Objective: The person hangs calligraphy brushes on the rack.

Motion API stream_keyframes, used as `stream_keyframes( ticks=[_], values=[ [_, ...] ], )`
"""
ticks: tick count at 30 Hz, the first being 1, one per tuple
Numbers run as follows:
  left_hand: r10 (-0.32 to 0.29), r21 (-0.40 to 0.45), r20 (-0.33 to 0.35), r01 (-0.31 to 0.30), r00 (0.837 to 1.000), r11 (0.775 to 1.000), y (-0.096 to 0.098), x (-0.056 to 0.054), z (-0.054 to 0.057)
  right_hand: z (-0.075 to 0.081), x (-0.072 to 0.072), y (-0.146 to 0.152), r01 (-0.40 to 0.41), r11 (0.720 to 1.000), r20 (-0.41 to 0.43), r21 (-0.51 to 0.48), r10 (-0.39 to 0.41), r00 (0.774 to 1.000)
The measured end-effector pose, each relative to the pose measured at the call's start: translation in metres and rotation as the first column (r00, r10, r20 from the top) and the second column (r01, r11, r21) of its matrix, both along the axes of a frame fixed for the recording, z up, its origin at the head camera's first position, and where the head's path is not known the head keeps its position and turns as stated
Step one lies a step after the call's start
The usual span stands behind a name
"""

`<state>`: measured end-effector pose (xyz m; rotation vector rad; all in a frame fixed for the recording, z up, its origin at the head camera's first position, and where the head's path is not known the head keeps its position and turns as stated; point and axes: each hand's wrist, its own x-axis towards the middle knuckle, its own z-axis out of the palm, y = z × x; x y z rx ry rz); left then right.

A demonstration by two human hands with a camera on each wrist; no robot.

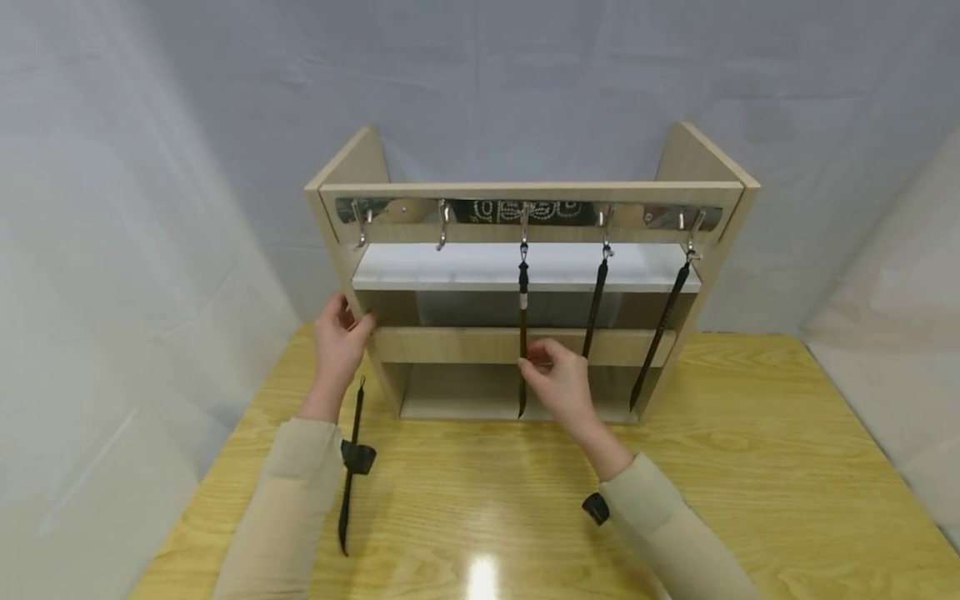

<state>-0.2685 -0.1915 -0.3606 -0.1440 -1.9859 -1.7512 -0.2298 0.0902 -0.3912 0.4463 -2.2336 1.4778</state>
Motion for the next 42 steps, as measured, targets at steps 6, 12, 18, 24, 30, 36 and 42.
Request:
stream_keyframes(
  ticks=[6, 12, 18, 24, 30, 36, 42],
  values=[
    [0.007, -0.008, -0.005, -0.007, 1.000, 1.000, 0.000, -0.001, 0.000, 0.000, -0.002, 0.000, 0.012, 1.000, -0.007, -0.011, -0.012, 1.000],
    [-0.005, 0.000, -0.002, 0.005, 1.000, 1.000, -0.001, -0.001, 0.000, 0.001, -0.003, 0.000, 0.016, 1.000, 0.003, -0.018, -0.016, 1.000],
    [-0.019, 0.003, 0.000, 0.019, 1.000, 1.000, -0.001, 0.001, 0.001, 0.001, -0.003, -0.001, 0.019, 1.000, 0.002, -0.015, -0.019, 1.000],
    [-0.013, 0.001, 0.001, 0.013, 1.000, 1.000, 0.000, 0.001, 0.001, 0.000, -0.004, -0.001, 0.022, 1.000, 0.005, -0.016, -0.022, 1.000],
    [-0.010, -0.006, 0.000, 0.010, 1.000, 1.000, -0.001, 0.001, 0.000, -0.001, -0.004, -0.001, 0.018, 1.000, -0.008, -0.006, -0.018, 1.000],
    [-0.020, -0.016, 0.004, 0.020, 1.000, 1.000, -0.001, 0.002, 0.001, -0.002, -0.003, 0.000, 0.013, 1.000, -0.018, 0.008, -0.013, 1.000],
    [-0.014, -0.028, 0.019, 0.015, 1.000, 1.000, 0.006, 0.014, 0.014, -0.002, -0.003, 0.000, 0.009, 1.000, -0.025, 0.002, -0.009, 1.000]
  ],
)
